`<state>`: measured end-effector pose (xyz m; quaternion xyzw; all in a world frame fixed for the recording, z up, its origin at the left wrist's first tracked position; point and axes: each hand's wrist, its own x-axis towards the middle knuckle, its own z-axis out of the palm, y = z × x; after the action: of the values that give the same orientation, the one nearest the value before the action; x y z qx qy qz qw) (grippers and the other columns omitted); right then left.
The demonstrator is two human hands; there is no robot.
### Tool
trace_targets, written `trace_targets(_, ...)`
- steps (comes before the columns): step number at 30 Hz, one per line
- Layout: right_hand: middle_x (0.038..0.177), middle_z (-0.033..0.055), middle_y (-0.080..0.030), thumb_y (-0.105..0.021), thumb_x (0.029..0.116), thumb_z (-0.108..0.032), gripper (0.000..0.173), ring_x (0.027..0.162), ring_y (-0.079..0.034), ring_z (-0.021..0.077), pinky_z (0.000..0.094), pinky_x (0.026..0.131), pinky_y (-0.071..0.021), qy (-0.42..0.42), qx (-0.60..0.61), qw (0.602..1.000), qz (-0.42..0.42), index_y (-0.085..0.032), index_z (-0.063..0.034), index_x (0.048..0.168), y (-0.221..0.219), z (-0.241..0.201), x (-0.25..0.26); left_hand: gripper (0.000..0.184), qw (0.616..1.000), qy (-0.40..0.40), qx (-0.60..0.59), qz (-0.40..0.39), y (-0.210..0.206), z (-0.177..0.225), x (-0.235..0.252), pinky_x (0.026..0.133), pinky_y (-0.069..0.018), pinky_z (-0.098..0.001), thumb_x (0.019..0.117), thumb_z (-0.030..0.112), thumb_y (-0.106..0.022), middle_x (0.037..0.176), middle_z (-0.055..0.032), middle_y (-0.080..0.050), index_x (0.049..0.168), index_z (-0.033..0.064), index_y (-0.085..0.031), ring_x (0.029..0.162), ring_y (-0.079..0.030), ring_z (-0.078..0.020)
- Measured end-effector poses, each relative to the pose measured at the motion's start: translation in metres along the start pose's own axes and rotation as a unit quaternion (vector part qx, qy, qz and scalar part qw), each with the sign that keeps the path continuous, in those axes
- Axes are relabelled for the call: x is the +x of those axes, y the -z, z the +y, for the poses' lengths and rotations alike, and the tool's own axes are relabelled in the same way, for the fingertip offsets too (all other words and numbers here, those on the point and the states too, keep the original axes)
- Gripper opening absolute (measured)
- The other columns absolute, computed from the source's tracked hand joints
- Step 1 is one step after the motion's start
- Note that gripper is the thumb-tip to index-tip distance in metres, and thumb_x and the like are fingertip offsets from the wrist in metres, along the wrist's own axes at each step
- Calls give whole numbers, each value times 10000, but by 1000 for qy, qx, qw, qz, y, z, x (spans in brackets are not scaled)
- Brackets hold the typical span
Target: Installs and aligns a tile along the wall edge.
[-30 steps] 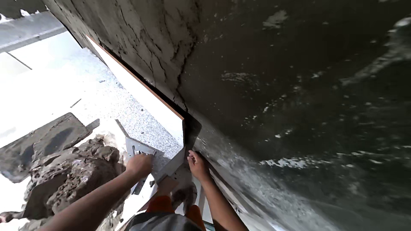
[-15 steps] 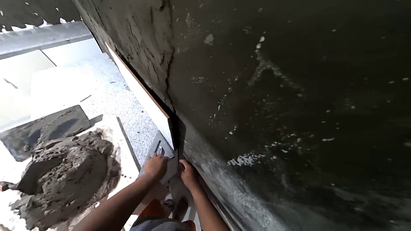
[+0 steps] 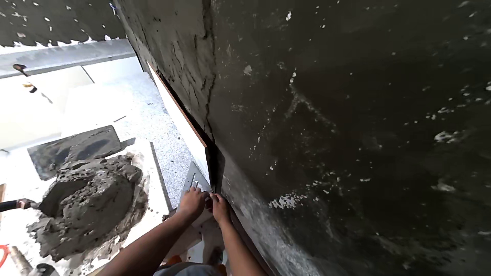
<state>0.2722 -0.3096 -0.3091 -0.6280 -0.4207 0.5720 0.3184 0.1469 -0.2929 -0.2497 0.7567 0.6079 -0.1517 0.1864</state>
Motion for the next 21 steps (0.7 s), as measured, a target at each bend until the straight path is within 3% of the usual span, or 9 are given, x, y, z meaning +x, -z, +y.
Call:
trace_targets(4, 992, 163, -732, -472, 1113, -314, 411, 830, -735, 219, 394, 785, -620, -32, 72, 997, 5, -621, 28, 1285, -6, 2, 7, 349, 999, -20, 3, 28, -5, -13, 2, 981, -475, -605, 1012, 190, -550, 1409, -209, -528, 1349, 161, -635, 1309, -487, -444)
trace_targets(8, 984, 169, -730, -496, 1106, -299, 394, 804, -733, 221, 388, 752, -625, -31, 100, 994, 12, -621, 30, 1284, -9, 1, 7, 466, 997, -42, -27, 66, -21, -25, -4, 1110, -399, -561, 979, 240, -618, 1556, -200, -423, 1426, 120, -565, 1411, -413, -427)
trace_targets(11, 977, 170, -729, -488, 1109, -300, 409, 795, -732, 215, 376, 747, -624, -36, 128, 991, 12, -597, 39, 1312, -11, 0, 6, 576, 996, -15, -61, 70, -18, -34, -10, 1175, -339, -533, 962, 254, -636, 1613, -217, -340, 1490, 83, -485, 1464, -361, -418)
trace_targets(14, 951, 164, -728, -491, 1108, -303, 412, 777, -726, 210, 367, 732, -620, -35, 155, 987, 8, -598, 43, 1302, -14, 2, 11, 740, 996, 53, -40, 54, -17, -42, -5, 1159, -330, -579, 933, 352, -673, 1647, -255, -234, 1567, 105, -384, 1470, -313, -471)
trace_targets(17, 945, 154, -725, -477, 1112, -309, 402, 770, -721, 204, 358, 720, -615, -35, 149, 988, 0, -612, 40, 1260, -16, 2, 16, 728, 996, 65, -29, 50, -16, -47, 2, 1127, -349, -599, 940, 376, -662, 1661, -209, -239, 1575, 150, -385, 1472, -317, -450)
trace_targets(21, 969, 165, -724, -472, 1114, -306, 414, 801, -722, 213, 373, 751, -613, -32, 128, 991, -8, -594, 48, 1289, -15, 4, 21, 716, 996, 63, -46, 52, -18, -50, 4, 1129, -324, -628, 942, 387, -664, 1677, -172, -232, 1579, 199, -395, 1503, -277, -428)
